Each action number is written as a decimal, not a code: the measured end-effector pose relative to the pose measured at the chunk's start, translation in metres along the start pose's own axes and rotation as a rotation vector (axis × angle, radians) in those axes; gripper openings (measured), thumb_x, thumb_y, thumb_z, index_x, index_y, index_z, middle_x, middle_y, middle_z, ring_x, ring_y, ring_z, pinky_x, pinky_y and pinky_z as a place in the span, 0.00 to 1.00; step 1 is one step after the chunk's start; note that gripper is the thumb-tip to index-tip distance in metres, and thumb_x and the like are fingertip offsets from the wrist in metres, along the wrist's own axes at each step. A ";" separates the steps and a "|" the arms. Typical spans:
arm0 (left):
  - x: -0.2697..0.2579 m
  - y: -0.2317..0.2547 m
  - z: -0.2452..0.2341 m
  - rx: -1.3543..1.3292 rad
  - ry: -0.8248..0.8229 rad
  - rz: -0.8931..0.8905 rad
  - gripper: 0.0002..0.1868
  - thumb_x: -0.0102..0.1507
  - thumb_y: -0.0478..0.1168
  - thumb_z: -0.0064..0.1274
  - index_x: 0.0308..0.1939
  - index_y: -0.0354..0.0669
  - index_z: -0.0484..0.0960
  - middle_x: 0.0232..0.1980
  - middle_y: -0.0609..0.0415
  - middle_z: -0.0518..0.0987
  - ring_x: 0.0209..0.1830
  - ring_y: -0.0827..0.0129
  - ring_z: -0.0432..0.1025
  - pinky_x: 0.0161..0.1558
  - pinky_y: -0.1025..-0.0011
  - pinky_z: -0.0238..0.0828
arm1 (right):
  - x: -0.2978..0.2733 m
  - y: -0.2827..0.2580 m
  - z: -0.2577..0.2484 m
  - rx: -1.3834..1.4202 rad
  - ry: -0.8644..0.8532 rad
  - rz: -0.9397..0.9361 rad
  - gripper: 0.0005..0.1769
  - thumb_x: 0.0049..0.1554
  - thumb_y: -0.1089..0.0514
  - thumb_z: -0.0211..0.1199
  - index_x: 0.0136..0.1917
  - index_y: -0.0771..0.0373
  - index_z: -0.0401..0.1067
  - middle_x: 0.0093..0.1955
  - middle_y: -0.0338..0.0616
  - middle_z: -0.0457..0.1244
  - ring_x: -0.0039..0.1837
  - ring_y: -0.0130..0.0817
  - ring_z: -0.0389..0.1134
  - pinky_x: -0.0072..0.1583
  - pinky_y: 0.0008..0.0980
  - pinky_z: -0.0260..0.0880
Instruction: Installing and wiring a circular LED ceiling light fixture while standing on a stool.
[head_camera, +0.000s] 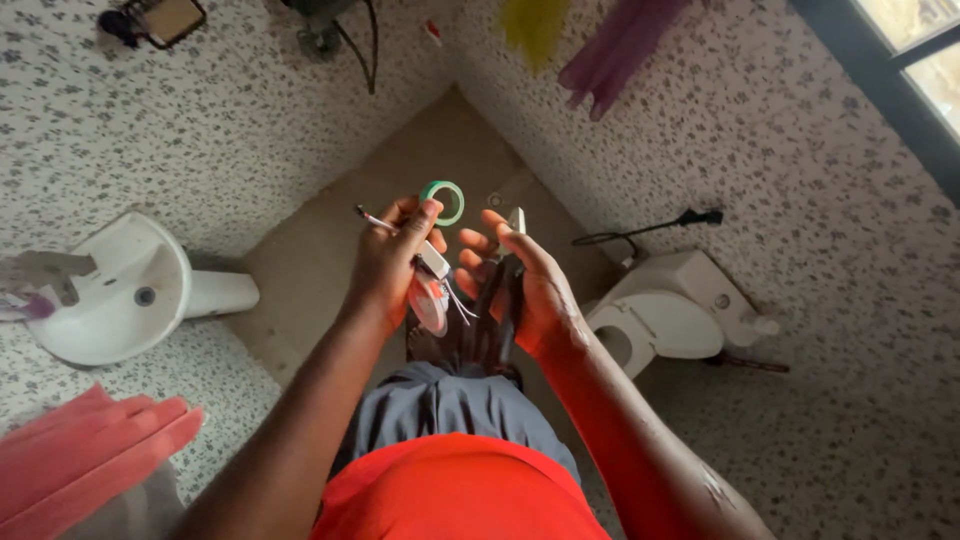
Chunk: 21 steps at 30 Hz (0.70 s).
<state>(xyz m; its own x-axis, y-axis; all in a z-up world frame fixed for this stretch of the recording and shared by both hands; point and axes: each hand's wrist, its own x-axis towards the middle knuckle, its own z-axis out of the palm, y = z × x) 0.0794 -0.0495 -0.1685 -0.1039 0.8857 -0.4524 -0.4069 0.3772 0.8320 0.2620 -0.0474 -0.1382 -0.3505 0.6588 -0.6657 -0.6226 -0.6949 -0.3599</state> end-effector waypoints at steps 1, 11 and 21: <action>-0.002 0.000 0.001 0.002 -0.002 -0.007 0.15 0.67 0.51 0.58 0.45 0.45 0.80 0.29 0.59 0.76 0.23 0.79 0.69 0.25 0.76 0.66 | 0.001 0.004 -0.011 0.005 0.006 0.000 0.23 0.63 0.51 0.56 0.70 0.55 0.65 0.57 0.44 0.68 0.51 0.34 0.70 0.53 0.38 0.75; -0.013 -0.010 -0.003 0.019 -0.131 -0.091 0.12 0.65 0.49 0.60 0.44 0.47 0.78 0.29 0.60 0.77 0.21 0.79 0.69 0.23 0.77 0.65 | -0.027 0.004 -0.022 -0.026 -0.056 0.052 0.28 0.60 0.58 0.54 0.73 0.53 0.57 0.62 0.55 0.66 0.58 0.44 0.72 0.62 0.49 0.73; -0.029 -0.006 -0.014 0.076 -0.057 -0.118 0.14 0.66 0.50 0.58 0.45 0.46 0.77 0.30 0.59 0.78 0.23 0.78 0.69 0.25 0.77 0.65 | -0.023 0.015 -0.048 -0.133 -0.190 0.034 0.25 0.61 0.62 0.56 0.70 0.64 0.60 0.61 0.53 0.68 0.55 0.41 0.71 0.58 0.43 0.73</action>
<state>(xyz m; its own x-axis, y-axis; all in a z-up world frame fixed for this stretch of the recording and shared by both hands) 0.0720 -0.0812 -0.1644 -0.0066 0.8469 -0.5316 -0.3433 0.4974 0.7967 0.2942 -0.0869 -0.1605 -0.5028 0.6678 -0.5488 -0.5149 -0.7414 -0.4304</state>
